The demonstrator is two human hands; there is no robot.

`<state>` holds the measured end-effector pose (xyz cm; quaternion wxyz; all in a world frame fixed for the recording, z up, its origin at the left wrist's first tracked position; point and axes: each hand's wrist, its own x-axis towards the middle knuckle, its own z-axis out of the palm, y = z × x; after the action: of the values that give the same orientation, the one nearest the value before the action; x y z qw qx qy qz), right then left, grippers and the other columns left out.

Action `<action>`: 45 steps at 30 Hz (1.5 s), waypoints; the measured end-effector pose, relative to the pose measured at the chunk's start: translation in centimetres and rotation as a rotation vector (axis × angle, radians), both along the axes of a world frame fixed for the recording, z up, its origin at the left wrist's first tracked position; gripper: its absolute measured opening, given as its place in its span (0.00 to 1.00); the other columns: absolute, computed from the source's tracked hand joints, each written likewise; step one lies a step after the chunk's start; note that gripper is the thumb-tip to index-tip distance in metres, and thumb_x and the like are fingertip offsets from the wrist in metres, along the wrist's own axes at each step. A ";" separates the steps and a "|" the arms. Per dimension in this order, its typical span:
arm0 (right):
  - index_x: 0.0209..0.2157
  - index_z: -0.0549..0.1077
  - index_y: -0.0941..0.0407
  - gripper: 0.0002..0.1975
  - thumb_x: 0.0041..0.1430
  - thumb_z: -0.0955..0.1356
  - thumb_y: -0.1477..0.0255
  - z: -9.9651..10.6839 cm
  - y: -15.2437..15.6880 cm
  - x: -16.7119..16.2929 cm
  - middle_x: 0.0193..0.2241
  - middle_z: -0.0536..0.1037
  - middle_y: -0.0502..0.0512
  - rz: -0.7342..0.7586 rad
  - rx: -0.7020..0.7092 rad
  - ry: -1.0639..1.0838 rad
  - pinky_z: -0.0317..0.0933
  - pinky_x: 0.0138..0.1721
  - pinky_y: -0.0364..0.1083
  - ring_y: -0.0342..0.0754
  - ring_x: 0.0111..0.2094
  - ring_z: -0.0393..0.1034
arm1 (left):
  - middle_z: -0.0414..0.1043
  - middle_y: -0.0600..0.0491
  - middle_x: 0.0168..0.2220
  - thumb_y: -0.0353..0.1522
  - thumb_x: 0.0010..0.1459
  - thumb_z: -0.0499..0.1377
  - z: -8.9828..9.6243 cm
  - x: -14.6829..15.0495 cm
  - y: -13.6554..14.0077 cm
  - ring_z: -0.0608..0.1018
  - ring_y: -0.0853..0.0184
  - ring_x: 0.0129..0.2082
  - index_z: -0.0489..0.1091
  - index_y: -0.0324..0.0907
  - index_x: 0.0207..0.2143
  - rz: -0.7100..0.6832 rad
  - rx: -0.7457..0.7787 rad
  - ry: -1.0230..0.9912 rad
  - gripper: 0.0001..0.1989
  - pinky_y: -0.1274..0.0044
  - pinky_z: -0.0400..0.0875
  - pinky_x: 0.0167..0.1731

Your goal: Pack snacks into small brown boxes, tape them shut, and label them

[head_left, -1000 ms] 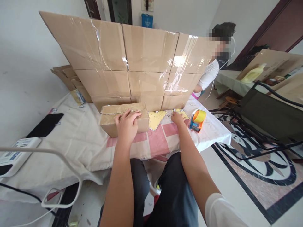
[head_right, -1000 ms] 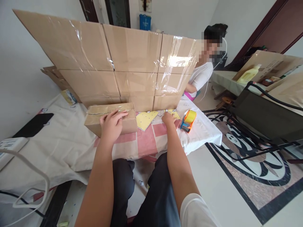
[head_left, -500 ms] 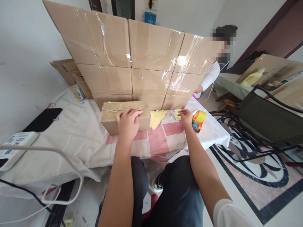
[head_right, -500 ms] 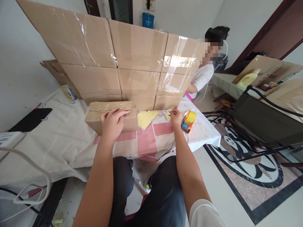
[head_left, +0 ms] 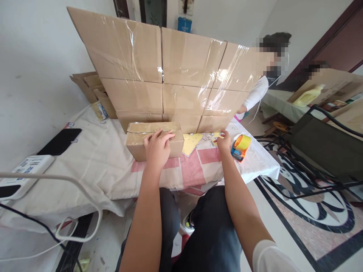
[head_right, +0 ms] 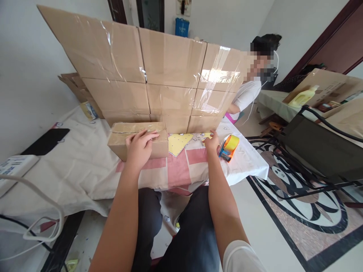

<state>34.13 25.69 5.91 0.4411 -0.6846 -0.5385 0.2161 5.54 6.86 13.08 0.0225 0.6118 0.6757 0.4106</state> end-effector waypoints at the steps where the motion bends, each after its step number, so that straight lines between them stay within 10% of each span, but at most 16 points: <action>1: 0.58 0.68 0.53 0.34 0.46 0.62 0.79 0.1 -0.1 0.1 0.52 0.71 0.59 0.013 0.007 0.012 0.65 0.24 0.41 0.40 0.25 0.74 | 0.77 0.65 0.56 0.25 0.65 0.47 0.0 0.0 0.0 0.69 0.60 0.65 0.77 0.59 0.46 -0.003 -0.002 -0.002 0.24 0.56 0.52 0.63; 16: 0.43 0.72 0.55 0.22 0.42 0.70 0.71 0.1 -0.4 2.2 0.34 0.73 0.51 0.203 -0.063 0.289 0.57 0.24 0.40 0.45 0.30 0.73 | 0.78 0.64 0.55 0.24 0.63 0.50 -0.4 -0.1 0.3 0.70 0.57 0.64 0.77 0.58 0.42 0.000 0.029 -0.048 0.22 0.54 0.52 0.62; 33: 0.32 0.72 0.57 0.08 0.52 0.71 0.83 2.5 -9.1 -12.2 0.25 0.73 0.50 0.509 -0.494 1.051 0.50 0.15 0.35 0.38 0.23 0.67 | 0.82 0.64 0.48 0.26 0.63 0.50 -1.0 -3.3 0.1 0.75 0.62 0.60 0.78 0.56 0.36 -0.059 0.095 -0.078 0.19 0.57 0.53 0.63; 45: 0.33 0.73 0.58 0.08 0.55 0.73 0.83 2.5 -10.4 -14.0 0.23 0.75 0.47 0.603 -0.632 1.161 0.46 0.15 0.35 0.35 0.18 0.63 | 0.82 0.63 0.47 0.27 0.61 0.51 -1.1 -2.9 0.3 0.76 0.61 0.59 0.78 0.54 0.35 0.003 0.118 -0.020 0.17 0.58 0.52 0.63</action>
<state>20.14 15.33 8.39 0.3581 -0.3759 -0.2947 0.8022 2.65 7.19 12.02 -0.0075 0.6070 0.6509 0.4559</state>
